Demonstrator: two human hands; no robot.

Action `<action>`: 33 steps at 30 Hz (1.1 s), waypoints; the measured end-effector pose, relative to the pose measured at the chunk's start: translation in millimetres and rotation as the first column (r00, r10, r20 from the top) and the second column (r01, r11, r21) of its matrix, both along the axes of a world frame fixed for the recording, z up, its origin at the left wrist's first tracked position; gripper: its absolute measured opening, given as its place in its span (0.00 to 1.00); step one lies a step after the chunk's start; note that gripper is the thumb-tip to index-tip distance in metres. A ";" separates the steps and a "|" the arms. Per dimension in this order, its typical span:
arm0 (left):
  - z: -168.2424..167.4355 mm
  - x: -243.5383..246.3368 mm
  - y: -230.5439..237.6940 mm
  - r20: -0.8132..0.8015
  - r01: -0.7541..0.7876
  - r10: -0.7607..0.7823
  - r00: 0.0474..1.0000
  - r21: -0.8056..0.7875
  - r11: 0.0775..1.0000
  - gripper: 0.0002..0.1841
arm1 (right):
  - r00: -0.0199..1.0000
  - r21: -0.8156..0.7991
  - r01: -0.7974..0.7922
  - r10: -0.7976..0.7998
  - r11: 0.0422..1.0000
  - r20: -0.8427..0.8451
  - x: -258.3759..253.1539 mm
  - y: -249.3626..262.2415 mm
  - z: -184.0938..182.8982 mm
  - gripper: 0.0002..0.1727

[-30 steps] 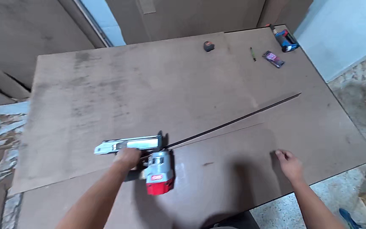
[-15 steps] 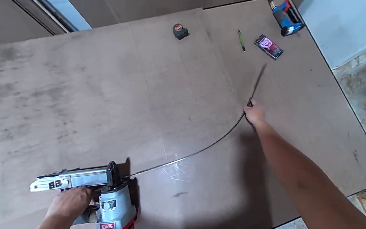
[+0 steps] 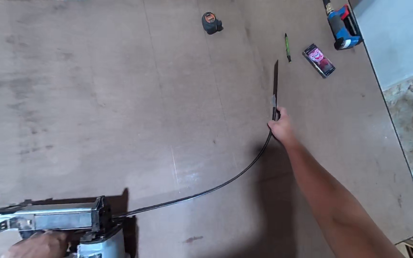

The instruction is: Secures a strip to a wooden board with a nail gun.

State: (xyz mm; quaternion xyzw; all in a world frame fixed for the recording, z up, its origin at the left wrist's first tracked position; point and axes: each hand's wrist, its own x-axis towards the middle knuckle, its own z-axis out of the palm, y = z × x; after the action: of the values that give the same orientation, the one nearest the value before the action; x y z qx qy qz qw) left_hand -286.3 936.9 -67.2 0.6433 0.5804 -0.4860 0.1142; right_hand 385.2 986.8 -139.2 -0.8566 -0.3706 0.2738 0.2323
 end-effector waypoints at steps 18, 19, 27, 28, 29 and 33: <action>6.0 1.3 6.6 0.031 0.030 -0.028 0.999 -0.057 0.998 0.14 | 0.985 0.203 0.102 -0.070 0.974 -0.157 27.9 57.4 -14.9 0.37; 5.3 0.3 6.0 0.041 0.036 -0.034 0.999 -0.050 0.998 0.14 | 0.990 0.197 0.059 -0.032 0.979 -0.138 17.6 53.3 -14.4 0.36; 2.9 4.4 3.0 0.053 -0.002 0.001 0.999 0.021 1.000 0.13 | 0.998 0.134 -0.027 0.020 0.991 0.053 8.7 44.0 -15.9 0.29; 4.8 8.7 3.6 0.035 -0.045 0.044 0.998 0.036 0.998 0.13 | 0.998 0.117 -0.041 0.034 0.992 0.059 5.2 44.8 -8.6 0.28; 7.2 9.6 2.2 0.012 -0.077 0.076 0.997 0.036 0.996 0.12 | 0.997 0.090 -0.048 0.043 0.995 0.057 -1.1 42.1 -2.7 0.28; -5.0 -7.0 -0.3 -0.018 -0.073 0.075 0.997 0.097 0.993 0.10 | 0.986 0.004 -0.114 0.113 0.993 0.125 4.2 40.0 -13.2 0.31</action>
State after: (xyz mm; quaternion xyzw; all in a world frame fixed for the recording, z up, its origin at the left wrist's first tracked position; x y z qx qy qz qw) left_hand -293.3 936.6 -72.2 0.6208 0.6280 -0.4596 0.0948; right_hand 389.5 1026.8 -152.4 -0.8483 -0.4340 0.2306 0.1973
